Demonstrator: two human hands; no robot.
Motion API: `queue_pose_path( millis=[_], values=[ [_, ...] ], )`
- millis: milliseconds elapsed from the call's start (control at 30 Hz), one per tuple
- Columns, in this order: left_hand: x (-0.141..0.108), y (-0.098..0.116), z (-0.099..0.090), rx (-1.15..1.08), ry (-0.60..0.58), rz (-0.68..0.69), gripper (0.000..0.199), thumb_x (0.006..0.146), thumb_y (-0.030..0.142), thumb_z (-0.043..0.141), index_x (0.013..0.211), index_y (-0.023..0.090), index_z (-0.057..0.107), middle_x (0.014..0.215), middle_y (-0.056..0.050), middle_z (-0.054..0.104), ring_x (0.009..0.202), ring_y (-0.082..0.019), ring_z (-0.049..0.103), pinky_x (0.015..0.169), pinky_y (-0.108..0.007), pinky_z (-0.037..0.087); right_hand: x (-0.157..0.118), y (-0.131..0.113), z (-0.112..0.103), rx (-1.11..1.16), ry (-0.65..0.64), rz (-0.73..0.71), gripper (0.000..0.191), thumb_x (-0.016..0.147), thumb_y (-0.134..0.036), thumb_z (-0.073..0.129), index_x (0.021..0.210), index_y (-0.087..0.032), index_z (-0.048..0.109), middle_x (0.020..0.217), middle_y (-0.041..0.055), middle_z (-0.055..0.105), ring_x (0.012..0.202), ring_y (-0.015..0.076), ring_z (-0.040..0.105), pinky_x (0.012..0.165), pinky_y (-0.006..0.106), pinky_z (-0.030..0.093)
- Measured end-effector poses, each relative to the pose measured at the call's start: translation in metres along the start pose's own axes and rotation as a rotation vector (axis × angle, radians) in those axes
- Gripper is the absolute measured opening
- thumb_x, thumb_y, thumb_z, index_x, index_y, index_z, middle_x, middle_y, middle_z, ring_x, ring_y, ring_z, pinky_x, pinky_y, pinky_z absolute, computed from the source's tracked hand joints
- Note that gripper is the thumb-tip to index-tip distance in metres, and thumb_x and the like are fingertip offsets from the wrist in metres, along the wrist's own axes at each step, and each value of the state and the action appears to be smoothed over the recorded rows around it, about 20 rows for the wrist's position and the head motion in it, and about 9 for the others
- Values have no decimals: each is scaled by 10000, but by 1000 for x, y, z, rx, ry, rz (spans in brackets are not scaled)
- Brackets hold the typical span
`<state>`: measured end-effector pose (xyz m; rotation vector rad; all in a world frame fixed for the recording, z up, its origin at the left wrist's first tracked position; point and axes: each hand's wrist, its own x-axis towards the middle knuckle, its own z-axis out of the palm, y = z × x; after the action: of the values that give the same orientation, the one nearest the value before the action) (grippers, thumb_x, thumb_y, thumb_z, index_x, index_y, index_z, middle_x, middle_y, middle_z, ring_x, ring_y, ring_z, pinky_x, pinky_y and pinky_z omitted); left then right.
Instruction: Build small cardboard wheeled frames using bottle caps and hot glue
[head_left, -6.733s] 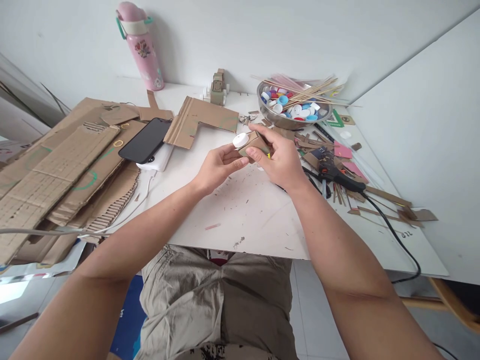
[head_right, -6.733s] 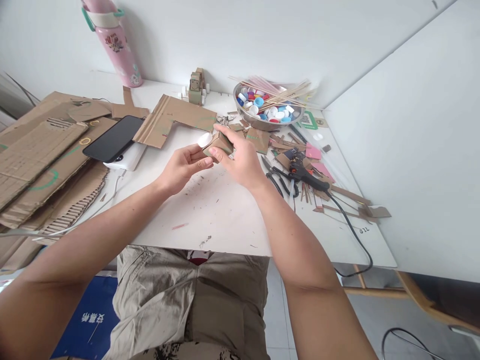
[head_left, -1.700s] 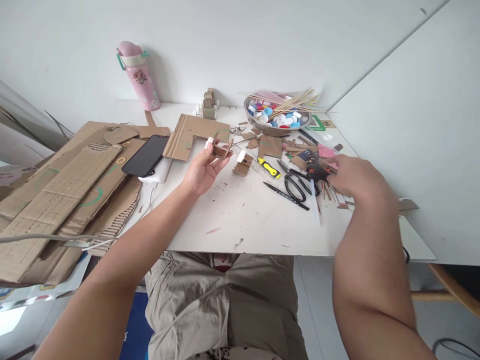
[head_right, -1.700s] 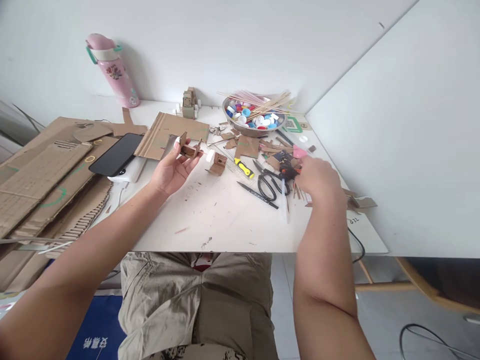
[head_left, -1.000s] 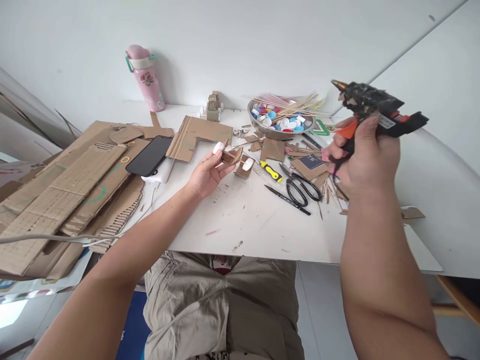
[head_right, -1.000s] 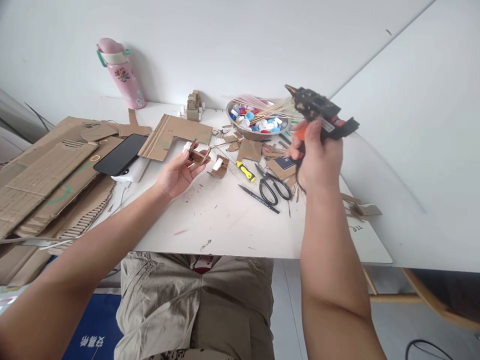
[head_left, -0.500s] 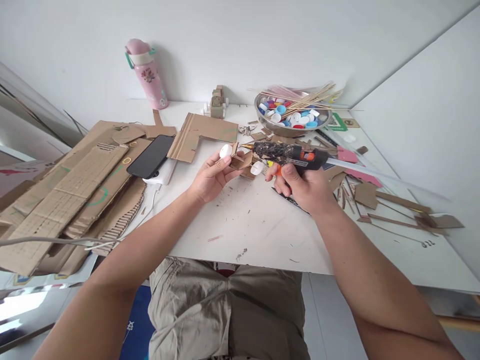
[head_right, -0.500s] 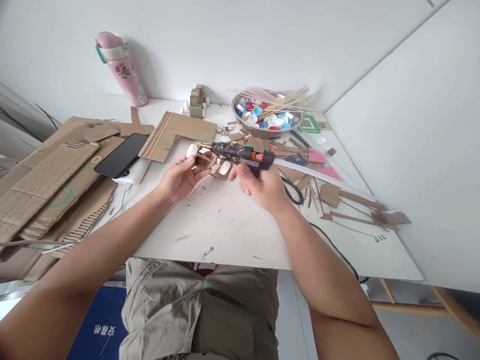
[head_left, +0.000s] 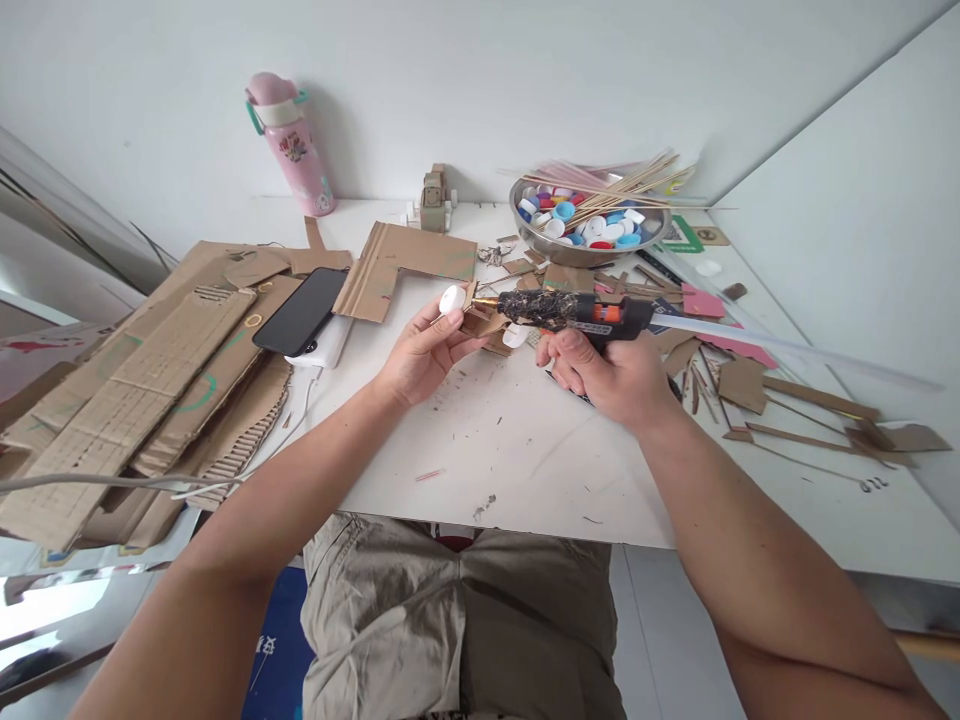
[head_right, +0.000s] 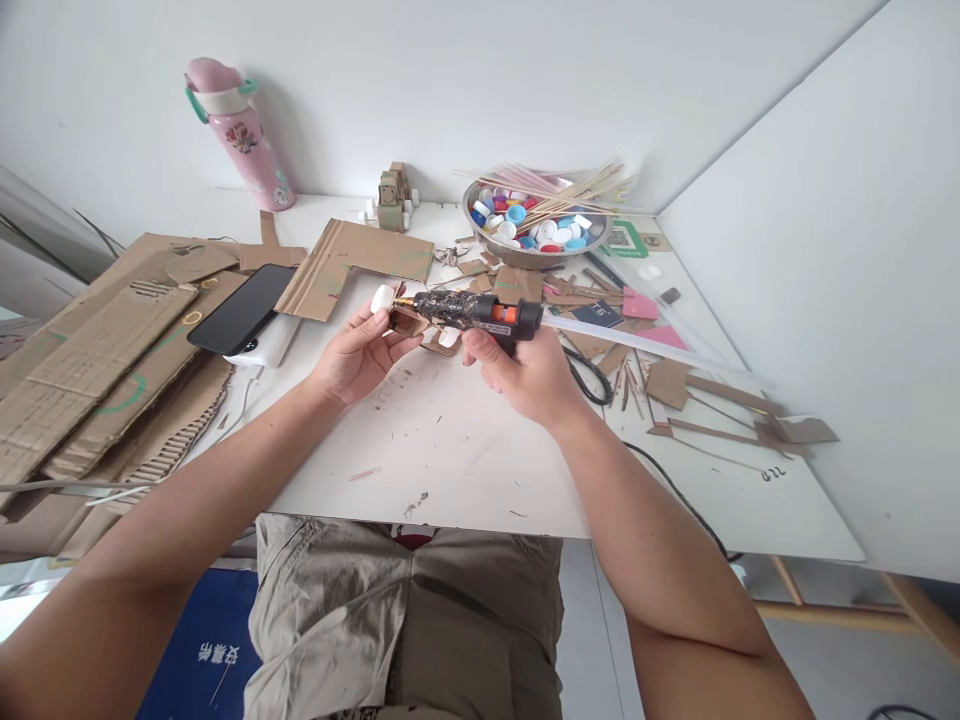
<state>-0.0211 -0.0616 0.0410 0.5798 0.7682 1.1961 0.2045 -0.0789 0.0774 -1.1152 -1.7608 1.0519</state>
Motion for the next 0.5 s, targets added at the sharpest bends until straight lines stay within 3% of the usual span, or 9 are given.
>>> queue_pose_path(
  millis=[267, 500],
  values=[
    [1, 0, -2, 7, -14, 23, 266, 905, 127, 840, 1144, 242, 810, 1117, -23, 888, 1177, -239, 860, 1194, -397, 642, -2, -1, 0, -27, 25, -3, 805, 736, -1098, 599, 624, -303, 550, 430, -24, 426, 471, 204, 534, 493, 377, 421],
    [2, 0, -3, 22, 15, -9, 482, 908, 175, 853, 1366, 287, 752, 1157, -21, 891, 1247, -247, 842, 1217, -401, 624, -3, 5, -1, -42, 42, -21, 782, 795, -1059, 599, 667, -288, 596, 472, -18, 478, 466, 194, 540, 477, 367, 445]
  ],
)
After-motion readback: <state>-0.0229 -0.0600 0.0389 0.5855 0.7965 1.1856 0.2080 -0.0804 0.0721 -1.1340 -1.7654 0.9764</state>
